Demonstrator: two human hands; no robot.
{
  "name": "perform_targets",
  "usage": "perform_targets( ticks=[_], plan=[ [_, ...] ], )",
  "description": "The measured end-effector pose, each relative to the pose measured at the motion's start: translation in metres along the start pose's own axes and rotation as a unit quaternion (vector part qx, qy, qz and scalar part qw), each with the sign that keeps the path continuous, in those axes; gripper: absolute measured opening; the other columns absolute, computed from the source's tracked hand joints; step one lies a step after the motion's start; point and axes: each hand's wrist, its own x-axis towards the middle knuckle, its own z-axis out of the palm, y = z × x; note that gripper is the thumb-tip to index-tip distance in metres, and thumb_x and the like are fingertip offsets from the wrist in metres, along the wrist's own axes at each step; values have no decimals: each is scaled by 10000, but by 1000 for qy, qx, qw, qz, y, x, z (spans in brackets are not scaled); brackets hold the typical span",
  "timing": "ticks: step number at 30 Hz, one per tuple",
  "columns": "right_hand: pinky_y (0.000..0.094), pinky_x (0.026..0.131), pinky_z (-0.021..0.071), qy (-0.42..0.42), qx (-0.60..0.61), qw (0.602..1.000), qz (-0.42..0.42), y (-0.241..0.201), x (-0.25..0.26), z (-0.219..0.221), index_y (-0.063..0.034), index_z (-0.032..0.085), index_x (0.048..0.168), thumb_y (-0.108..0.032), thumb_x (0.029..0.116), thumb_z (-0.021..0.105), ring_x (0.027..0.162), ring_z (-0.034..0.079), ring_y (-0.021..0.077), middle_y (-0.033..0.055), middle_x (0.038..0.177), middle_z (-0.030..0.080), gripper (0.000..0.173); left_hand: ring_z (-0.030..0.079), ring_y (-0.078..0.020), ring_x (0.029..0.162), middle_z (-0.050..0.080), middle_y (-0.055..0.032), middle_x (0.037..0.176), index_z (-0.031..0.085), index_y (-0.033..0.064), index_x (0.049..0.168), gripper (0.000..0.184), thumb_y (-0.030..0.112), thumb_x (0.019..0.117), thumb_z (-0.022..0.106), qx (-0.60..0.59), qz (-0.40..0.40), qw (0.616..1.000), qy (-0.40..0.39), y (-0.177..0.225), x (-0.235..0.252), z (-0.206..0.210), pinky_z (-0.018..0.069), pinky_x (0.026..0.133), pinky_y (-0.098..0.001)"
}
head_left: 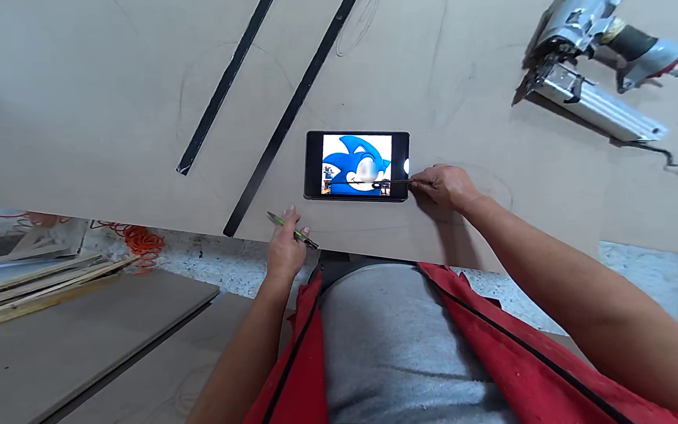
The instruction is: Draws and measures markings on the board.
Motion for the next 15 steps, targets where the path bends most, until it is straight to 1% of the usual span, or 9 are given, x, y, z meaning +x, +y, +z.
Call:
perform_targets(
  ticks=[2,5,6,9,11,15],
  plan=[
    [487,896,563,1,0,1000,1,-1,0,-1,-242,777,1155,-361,1063,544,1018,709,236,15,1061,767,277,511,-231,1419,469,10,1597,520,172,1487,462,336,1058,577,-3,-3,1000,-1,1,0,0,474,1113,-508],
    [484,893,564,1,-1,1000,3,-1,0,1,-244,780,1153,-359,1061,549,1013,711,230,12,1051,769,274,495,-229,1434,449,12,1610,513,177,1494,466,341,1062,568,2,-8,1000,-7,2,0,-1,464,1125,-516],
    [480,889,562,1,-1,1000,4,-1,0,1,-248,779,1154,-364,1062,544,1009,709,225,9,1048,768,278,507,-245,1422,453,6,1607,514,172,1491,463,337,1061,568,3,-7,1000,-7,2,-1,-1,468,1114,-535],
    [484,910,564,-5,0,1000,14,-1,-1,0,-252,778,1163,-368,1060,539,1039,711,222,6,1074,770,285,525,-269,1406,471,-18,1594,534,160,1477,457,324,1053,591,2,-2,1000,1,3,-1,1,471,1104,-556],
    [486,911,560,-13,1,1000,17,-2,-1,-2,-248,777,1166,-368,1061,535,1039,707,227,12,1070,768,290,540,-284,1389,472,-19,1594,552,156,1457,447,322,1046,606,1,0,1000,6,4,-2,1,484,1082,-570],
    [480,903,563,-1,2,1000,7,-1,-1,1,-246,779,1154,-361,1058,536,1023,708,220,5,1058,768,286,522,-299,1408,458,-37,1604,543,142,1463,444,310,1054,585,7,1,1000,10,4,-2,1,476,1082,-598]
  ],
)
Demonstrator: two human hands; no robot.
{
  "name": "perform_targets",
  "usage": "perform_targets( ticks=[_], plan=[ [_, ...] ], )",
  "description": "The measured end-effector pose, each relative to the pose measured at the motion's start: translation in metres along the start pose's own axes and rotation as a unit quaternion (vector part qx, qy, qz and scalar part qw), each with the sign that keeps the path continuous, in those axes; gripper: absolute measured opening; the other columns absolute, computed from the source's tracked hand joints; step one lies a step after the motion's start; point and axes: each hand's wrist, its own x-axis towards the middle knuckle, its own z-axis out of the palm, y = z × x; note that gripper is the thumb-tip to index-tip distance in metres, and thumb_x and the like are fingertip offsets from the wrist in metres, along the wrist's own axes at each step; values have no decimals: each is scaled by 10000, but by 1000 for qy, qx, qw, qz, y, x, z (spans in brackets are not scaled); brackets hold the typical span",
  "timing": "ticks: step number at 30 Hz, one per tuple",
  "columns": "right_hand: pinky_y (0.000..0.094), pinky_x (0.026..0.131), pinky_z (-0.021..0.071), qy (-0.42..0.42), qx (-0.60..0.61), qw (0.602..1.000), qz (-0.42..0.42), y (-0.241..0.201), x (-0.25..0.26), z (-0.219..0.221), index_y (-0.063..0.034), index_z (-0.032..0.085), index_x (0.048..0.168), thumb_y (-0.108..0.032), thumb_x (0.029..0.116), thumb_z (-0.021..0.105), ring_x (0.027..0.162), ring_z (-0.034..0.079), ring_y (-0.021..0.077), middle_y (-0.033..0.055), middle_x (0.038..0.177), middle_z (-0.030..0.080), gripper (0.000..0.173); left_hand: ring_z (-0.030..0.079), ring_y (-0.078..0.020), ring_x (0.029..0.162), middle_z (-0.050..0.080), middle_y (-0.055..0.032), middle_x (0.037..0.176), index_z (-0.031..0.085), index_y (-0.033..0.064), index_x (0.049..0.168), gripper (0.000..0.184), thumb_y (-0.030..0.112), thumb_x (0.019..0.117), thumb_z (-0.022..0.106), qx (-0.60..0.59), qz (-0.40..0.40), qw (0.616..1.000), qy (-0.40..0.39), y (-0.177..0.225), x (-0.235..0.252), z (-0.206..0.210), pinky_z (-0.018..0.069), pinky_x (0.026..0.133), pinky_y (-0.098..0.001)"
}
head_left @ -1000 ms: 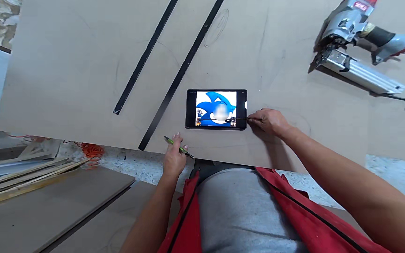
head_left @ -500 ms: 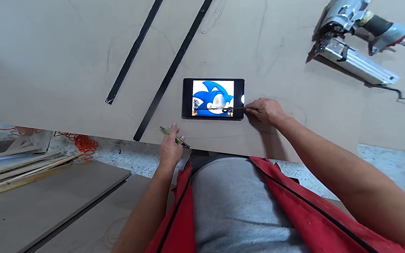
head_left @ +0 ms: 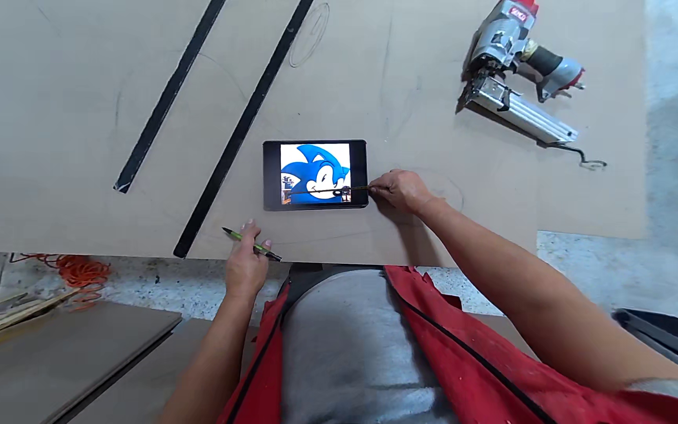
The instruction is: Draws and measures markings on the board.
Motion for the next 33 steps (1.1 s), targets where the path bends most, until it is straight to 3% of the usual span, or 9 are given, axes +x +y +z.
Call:
perform_targets(
  ticks=[3,7,14,16,19,22,24,28,33],
  plan=[
    [467,898,563,8,1,1000,-1,-1,0,0,-245,780,1147,-351,1056,540,1014,707,214,-3,1053,768,278,483,-281,1443,452,-30,1608,542,140,1462,437,298,1056,580,-2,-2,1000,3,-1,0,1,451,1116,-584],
    [461,896,562,6,-3,1000,-3,1,0,2,-252,780,1139,-364,1056,534,1015,707,208,-7,1058,768,282,522,-297,1407,455,-16,1607,524,166,1489,464,307,1052,589,5,-7,1000,3,-1,1,3,479,1075,-596],
    [455,899,560,-1,-8,1000,4,1,0,2,-255,775,1156,-383,1064,516,1022,704,208,-7,1058,765,303,498,-277,1432,453,-25,1608,541,157,1469,448,317,1053,589,5,-15,1000,7,0,1,4,467,1096,-585],
    [456,898,560,-3,-10,1000,4,0,1,2,-258,775,1158,-381,1066,513,1027,702,205,-10,1067,765,304,542,-283,1390,495,-35,1577,535,161,1479,456,330,1058,577,-13,-20,1000,5,3,0,2,473,1082,-593],
    [455,898,557,-3,-6,1000,4,1,0,2,-253,776,1153,-376,1066,515,1025,701,207,-9,1063,765,301,673,-270,1215,634,-59,1426,532,171,1484,464,321,1049,599,-47,31,998,-4,17,-7,1,532,1017,-575],
    [453,905,555,-6,-7,1000,0,0,0,1,-250,774,1148,-374,1069,508,1030,700,207,-10,1059,765,304,675,-250,1201,648,-37,1406,566,172,1460,452,304,1032,625,-35,112,992,-41,35,-13,11,548,1009,-541],
    [448,902,559,-1,-8,1000,-2,0,0,2,-248,776,1146,-375,1068,510,1025,702,205,-12,1058,766,305,648,-235,1239,618,-19,1447,607,157,1408,415,327,1030,614,-9,162,985,-52,47,-10,21,544,1017,-506],
    [449,876,567,13,-7,1000,1,-2,-1,2,-239,780,1137,-355,1060,528,996,707,204,-5,1030,767,289,463,-206,1457,546,-32,1528,636,117,1360,390,323,1032,589,29,243,968,-55,60,-1,39,406,1191,-454],
    [461,880,565,3,-7,1000,-1,-3,1,0,-243,777,1143,-332,1054,536,995,704,214,-3,1029,765,273,404,-190,1496,484,-29,1583,615,110,1388,417,334,1043,548,56,260,962,-62,66,5,45,347,1229,-441]
  ],
)
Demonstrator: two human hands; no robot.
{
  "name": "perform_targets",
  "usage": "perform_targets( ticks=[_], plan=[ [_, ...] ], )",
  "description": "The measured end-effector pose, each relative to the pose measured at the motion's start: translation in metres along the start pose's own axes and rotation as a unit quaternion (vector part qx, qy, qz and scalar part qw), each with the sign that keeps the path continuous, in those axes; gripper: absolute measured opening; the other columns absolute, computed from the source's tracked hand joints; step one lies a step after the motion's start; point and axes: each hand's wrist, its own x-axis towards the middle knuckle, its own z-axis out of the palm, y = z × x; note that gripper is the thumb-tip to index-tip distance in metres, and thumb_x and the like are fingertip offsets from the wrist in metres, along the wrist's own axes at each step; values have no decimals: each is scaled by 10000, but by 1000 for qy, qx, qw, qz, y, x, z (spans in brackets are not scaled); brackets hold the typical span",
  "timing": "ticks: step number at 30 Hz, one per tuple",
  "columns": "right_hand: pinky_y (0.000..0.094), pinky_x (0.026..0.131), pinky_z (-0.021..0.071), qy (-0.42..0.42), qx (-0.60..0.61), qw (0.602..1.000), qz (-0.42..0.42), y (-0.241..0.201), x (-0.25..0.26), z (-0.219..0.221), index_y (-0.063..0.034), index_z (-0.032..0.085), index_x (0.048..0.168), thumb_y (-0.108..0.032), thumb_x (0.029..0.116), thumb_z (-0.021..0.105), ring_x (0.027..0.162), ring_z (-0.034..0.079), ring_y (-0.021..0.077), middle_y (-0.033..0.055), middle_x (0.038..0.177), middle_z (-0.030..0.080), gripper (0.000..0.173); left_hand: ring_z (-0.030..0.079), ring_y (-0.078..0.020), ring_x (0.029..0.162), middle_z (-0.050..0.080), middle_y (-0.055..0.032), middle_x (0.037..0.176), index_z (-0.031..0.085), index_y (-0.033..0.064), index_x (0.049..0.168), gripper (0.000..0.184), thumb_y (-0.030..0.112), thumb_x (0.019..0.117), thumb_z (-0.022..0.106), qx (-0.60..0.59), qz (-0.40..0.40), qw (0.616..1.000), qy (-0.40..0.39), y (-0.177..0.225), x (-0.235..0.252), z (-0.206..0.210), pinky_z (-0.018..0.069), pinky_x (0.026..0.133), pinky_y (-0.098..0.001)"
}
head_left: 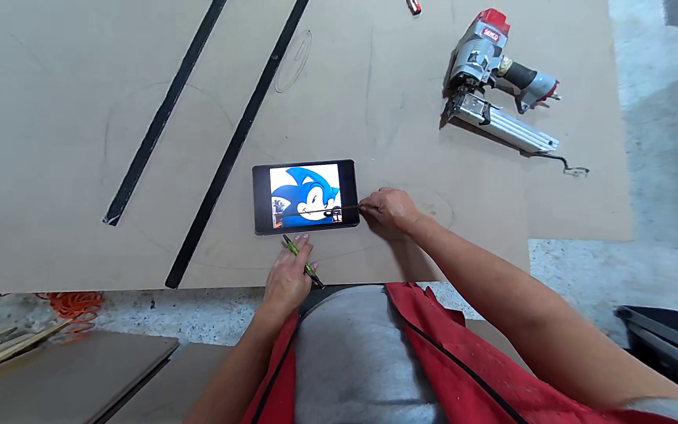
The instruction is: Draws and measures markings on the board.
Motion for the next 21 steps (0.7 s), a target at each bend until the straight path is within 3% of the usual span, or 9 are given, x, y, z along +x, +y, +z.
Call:
perform_targets(
  ticks=[5,8,11,14,18,21],
  plan=[
    [439,929,563,16,33,999,24,0,-5,0,-227,774,1148,-344,1065,520,1035,704,190,-3,1058,764,292,365,-174,1517,457,-37,1604,601,111,1415,454,361,1038,557,6,18,1000,2,-2,5,8,294,1261,-447],
    [434,1007,559,29,111,986,118,-11,-30,-6,-194,764,1194,-348,1079,503,1105,703,149,8,1148,757,325,354,-169,1524,456,-28,1607,574,115,1450,490,390,1048,527,-1,3,1000,-13,-3,7,5,278,1271,-435],
    [423,985,571,38,173,959,220,-17,-81,2,-216,757,1203,-409,1079,491,1070,702,109,-29,1150,751,351,346,-156,1527,459,-15,1605,552,128,1474,503,413,1067,479,-4,-8,999,-41,-1,27,-4,248,1282,-425],
    [447,971,573,44,197,943,263,-19,-135,18,-199,759,1209,-445,1069,490,1052,716,141,1,1132,761,391,335,-133,1527,453,7,1607,527,142,1498,517,428,1072,462,-17,-44,997,-63,2,75,-23,215,1294,-411],
    [492,956,578,88,214,932,278,-35,-184,25,-99,774,1168,-325,1059,550,1030,737,208,88,1106,774,337,341,-208,1529,437,-47,1613,505,138,1506,542,436,1054,524,-10,-90,995,-40,3,162,-56,227,1282,-466],
    [473,985,550,93,247,917,298,-43,-197,26,-14,742,1200,-263,1073,524,1043,725,247,173,1114,754,354,339,-248,1531,355,-60,1664,423,131,1561,622,467,1048,522,-22,-125,992,-18,11,216,-85,235,1268,-519]
  ],
)
